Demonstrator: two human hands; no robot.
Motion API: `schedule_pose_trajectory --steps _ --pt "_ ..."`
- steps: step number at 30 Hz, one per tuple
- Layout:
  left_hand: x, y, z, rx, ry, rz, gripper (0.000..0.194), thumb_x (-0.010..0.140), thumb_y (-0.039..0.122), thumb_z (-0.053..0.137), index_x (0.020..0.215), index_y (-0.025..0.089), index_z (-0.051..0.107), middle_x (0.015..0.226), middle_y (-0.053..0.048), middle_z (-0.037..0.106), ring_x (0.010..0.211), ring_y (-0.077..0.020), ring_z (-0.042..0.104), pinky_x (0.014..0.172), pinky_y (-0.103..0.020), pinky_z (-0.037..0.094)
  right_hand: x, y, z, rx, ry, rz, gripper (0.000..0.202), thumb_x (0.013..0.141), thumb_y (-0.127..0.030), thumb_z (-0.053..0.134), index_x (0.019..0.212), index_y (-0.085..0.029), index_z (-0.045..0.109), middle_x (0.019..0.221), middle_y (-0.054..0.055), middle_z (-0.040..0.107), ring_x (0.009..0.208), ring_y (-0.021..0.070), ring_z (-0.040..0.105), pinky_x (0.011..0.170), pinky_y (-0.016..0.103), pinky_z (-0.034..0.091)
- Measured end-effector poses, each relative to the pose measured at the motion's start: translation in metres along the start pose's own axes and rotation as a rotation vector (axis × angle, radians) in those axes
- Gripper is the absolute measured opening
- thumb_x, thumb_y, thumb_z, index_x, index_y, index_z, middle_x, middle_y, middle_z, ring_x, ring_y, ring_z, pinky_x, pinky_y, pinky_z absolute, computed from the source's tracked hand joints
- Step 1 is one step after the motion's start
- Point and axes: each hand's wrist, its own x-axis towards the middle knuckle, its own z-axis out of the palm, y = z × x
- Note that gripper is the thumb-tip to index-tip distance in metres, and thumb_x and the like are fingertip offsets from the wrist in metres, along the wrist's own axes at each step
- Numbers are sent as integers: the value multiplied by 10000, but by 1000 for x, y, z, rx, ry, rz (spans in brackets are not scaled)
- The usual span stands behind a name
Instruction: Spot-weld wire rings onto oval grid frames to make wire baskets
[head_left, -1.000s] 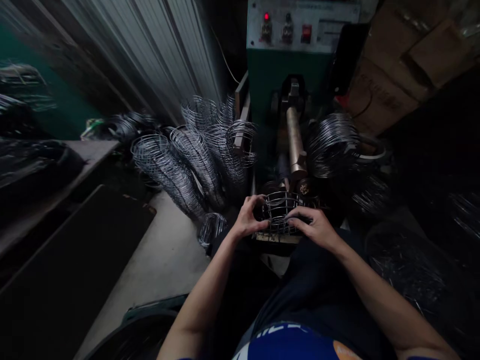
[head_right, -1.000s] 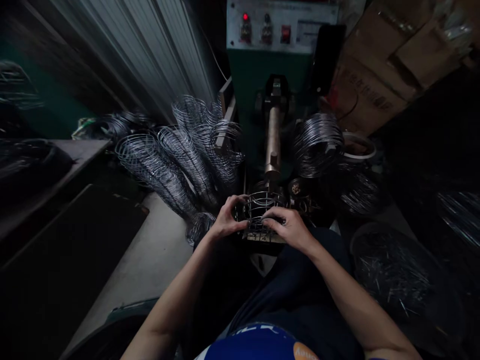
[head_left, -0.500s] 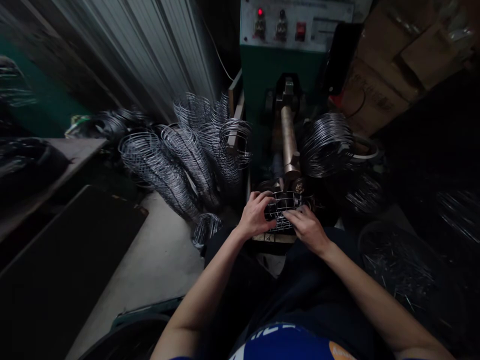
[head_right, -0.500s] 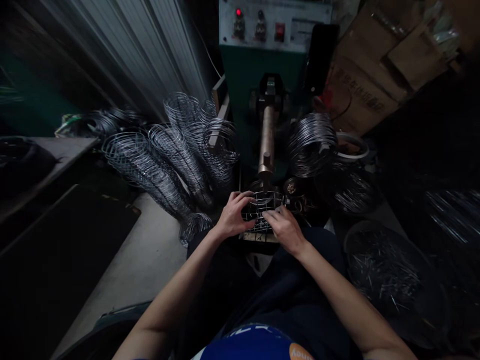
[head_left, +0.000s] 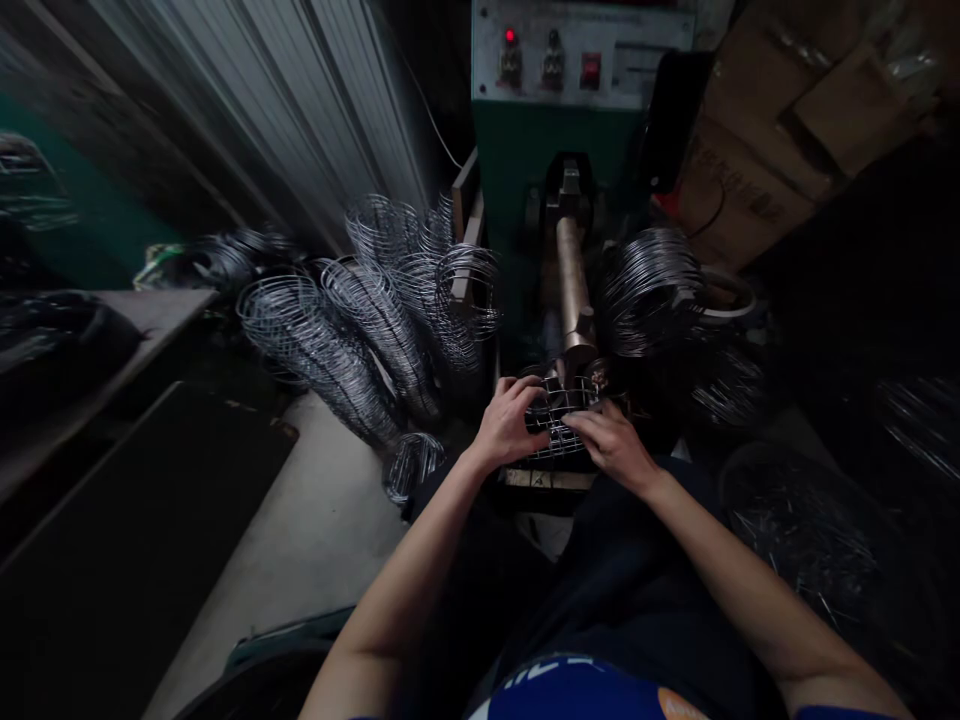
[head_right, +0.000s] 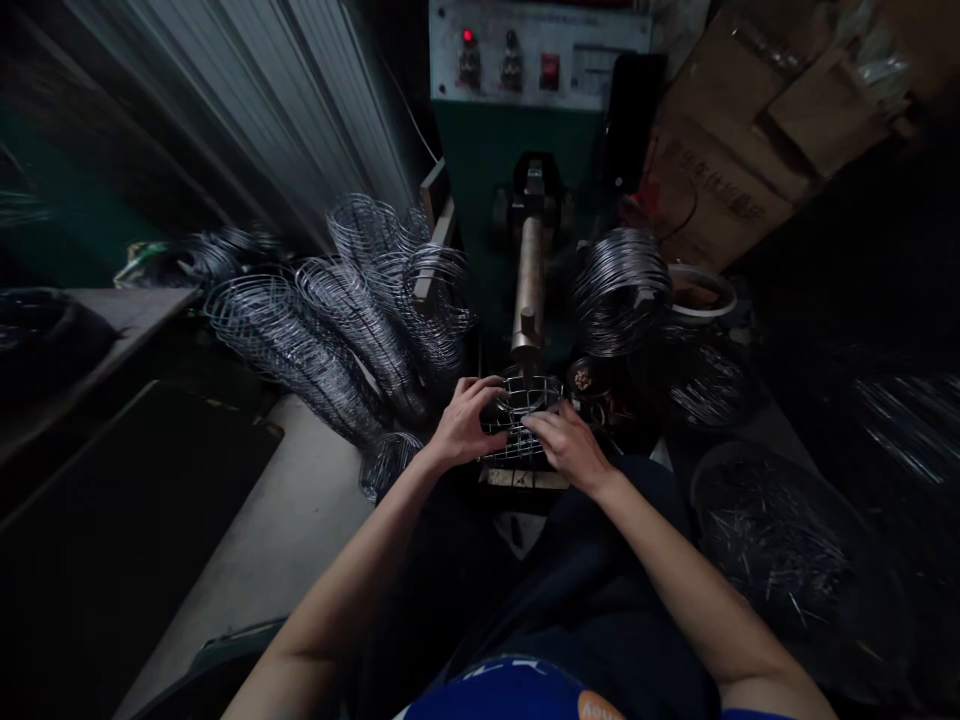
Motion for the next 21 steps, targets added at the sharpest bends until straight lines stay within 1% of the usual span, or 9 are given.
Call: schedule_pose_trajectory --steps 4,6,8,9,12,14,16,18,21 --pt "3 -1 1 -6 -7 -5 519 658 232 796 1156 188 655 1337 -84 630 1153 -297 513 974 -450 520 0 1 2 22 1 26 287 999 -141 533 1232 -230 676 1130 53 744 1040 244 633 926 407 547" --pt "5 -3 2 -9 -5 -8 508 656 248 807 1140 195 658 1327 -76 637 1152 -292 523 961 -436 520 1 -1 5 7 3 43 276 1009 -143 519 1229 -227 662 1135 61 732 1042 235 635 967 416 526" --pt "10 -6 2 5 2 -9 504 645 262 822 1117 197 660 1309 -69 650 1151 -290 531 962 -429 514 3 -1 8 -36 37 84 231 1017 -151 506 1171 -218 664 1089 71 721 1001 227 643 1002 436 497" --pt "13 -7 2 16 7 -11 503 641 269 828 1110 195 661 1302 -68 656 1146 -290 536 967 -429 510 5 -1 10 -62 61 118 197 1019 -164 506 1119 -213 668 1051 75 711 978 229 638 995 442 493" --pt "22 -11 0 56 5 -5 496 655 276 826 1115 192 662 1303 -69 654 1112 -283 545 981 -429 498 12 4 13 -104 109 199 149 1019 -223 513 950 -203 644 954 85 656 940 254 592 884 418 515" --pt "25 -12 -1 82 -11 6 490 661 274 823 1117 192 663 1311 -69 647 1100 -283 539 980 -427 496 15 7 13 -96 112 214 162 1022 -252 513 908 -202 617 932 85 631 933 258 570 839 399 516" --pt "27 -11 -2 104 -9 6 491 662 287 822 1119 198 664 1307 -65 647 1101 -290 525 960 -426 500 16 8 14 -77 127 213 169 1027 -267 519 893 -207 604 919 78 629 927 251 572 871 401 507" --pt "29 -11 -3 113 -2 -1 491 665 310 821 1118 204 667 1296 -67 648 1116 -299 515 949 -435 501 17 7 13 -65 133 224 172 1028 -277 529 886 -217 608 914 69 639 929 248 585 934 424 491" --pt "36 -13 -4 102 -18 -19 496 656 322 824 1115 206 672 1288 -82 639 1136 -309 517 962 -463 493 17 2 9 -55 139 282 179 1020 -302 544 876 -231 623 907 69 645 923 256 598 976 462 480"
